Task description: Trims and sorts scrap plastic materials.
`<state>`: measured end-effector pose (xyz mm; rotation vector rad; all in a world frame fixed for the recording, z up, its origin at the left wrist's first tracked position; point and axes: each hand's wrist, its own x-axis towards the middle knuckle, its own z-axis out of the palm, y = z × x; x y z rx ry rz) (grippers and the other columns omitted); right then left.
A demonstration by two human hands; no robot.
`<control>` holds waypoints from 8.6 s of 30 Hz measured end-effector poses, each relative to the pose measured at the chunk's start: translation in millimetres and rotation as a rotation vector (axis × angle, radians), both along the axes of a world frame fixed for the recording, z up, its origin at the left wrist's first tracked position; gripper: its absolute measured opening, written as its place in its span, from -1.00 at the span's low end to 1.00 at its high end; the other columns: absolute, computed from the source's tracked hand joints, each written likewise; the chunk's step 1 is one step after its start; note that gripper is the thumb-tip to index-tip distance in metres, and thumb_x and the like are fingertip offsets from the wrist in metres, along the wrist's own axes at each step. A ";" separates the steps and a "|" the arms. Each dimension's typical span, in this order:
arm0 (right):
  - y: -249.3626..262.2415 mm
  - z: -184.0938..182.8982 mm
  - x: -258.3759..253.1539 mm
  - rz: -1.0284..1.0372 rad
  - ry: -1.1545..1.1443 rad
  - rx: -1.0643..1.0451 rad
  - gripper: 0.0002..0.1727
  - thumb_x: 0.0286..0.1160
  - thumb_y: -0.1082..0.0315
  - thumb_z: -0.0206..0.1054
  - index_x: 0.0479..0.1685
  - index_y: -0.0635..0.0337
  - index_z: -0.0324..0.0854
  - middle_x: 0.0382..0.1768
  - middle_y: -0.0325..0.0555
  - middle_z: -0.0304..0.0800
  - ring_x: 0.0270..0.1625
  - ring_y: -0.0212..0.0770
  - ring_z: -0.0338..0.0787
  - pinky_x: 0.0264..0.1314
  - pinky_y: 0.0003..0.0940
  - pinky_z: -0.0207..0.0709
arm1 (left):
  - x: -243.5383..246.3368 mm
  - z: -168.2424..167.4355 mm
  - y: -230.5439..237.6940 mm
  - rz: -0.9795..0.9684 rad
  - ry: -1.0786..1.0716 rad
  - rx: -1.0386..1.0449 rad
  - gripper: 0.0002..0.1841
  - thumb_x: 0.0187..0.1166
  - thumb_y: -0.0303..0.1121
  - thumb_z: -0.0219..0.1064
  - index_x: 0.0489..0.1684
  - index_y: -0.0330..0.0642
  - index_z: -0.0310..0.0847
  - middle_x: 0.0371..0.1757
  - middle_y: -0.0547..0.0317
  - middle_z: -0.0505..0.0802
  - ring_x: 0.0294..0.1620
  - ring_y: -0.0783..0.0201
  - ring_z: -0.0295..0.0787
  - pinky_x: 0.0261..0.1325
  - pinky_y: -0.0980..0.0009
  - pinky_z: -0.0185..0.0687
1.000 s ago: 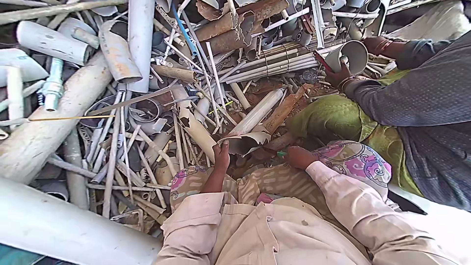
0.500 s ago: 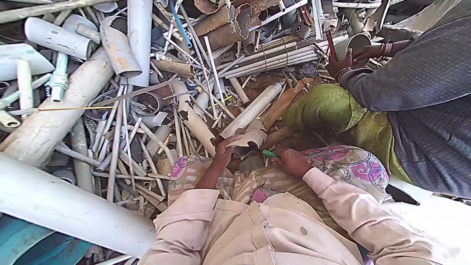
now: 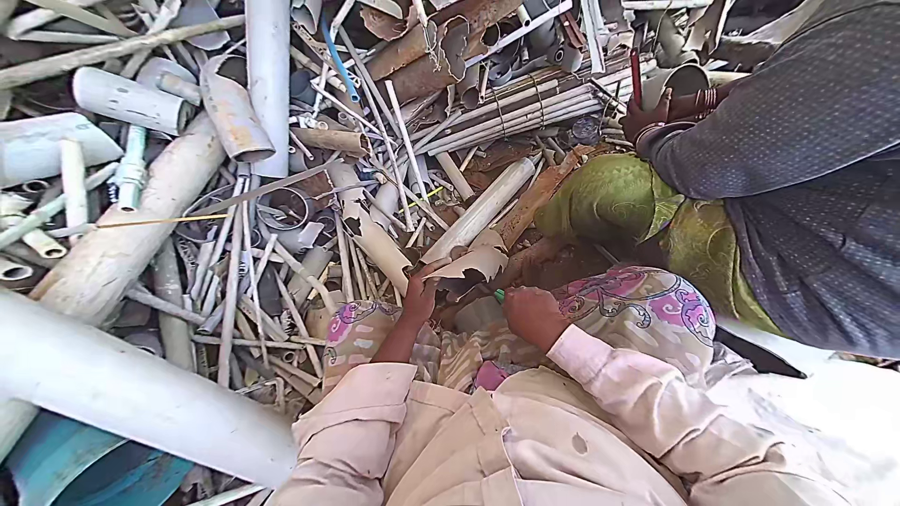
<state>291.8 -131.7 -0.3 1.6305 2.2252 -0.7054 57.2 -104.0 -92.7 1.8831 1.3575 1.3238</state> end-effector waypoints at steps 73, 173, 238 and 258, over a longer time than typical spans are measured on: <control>-9.3 -2.8 -25.3 0.168 0.337 -0.081 -0.65 0.62 0.46 0.23 0.28 0.49 0.55 0.11 0.45 0.71 0.25 0.42 0.74 0.12 0.34 0.59 | 61.3 -5.1 -32.4 0.362 -0.996 -0.400 -0.49 0.93 -0.12 -0.35 0.62 -0.32 0.03 0.25 -0.16 0.65 0.03 0.07 0.82 0.01 0.07 0.82; 5.7 -49.8 -7.4 -0.361 1.257 -0.176 -0.57 0.87 0.37 -0.05 0.51 0.43 0.50 -0.56 -0.20 0.64 -0.78 -0.43 0.48 -0.74 -0.51 0.49 | 3.3 6.0 4.9 0.555 -1.597 -0.578 -0.60 0.86 -0.37 -0.17 0.53 -0.44 0.15 0.29 -0.46 0.62 0.04 -0.11 0.81 0.03 0.12 0.78; -11.4 -4.0 -51.5 0.028 -0.033 0.079 -0.41 0.90 0.16 -0.06 0.82 0.21 0.22 0.30 0.26 0.77 0.35 0.21 0.79 0.36 0.11 0.61 | 46.9 -1.6 -15.9 0.335 -1.055 -0.773 -0.53 0.94 -0.26 -0.24 0.61 -0.48 0.10 0.22 -0.38 0.75 -0.05 0.05 0.90 0.01 0.23 0.82; -30.2 4.6 -32.1 0.100 0.389 0.272 -0.49 0.80 0.23 0.07 0.59 0.28 0.56 0.01 0.27 0.89 0.06 0.25 0.90 0.14 0.17 0.70 | 32.2 4.7 -5.5 0.339 -1.023 -0.759 -0.56 0.94 -0.28 -0.27 0.53 -0.48 0.15 0.08 -0.30 0.76 -0.22 0.13 0.87 -0.12 0.29 0.80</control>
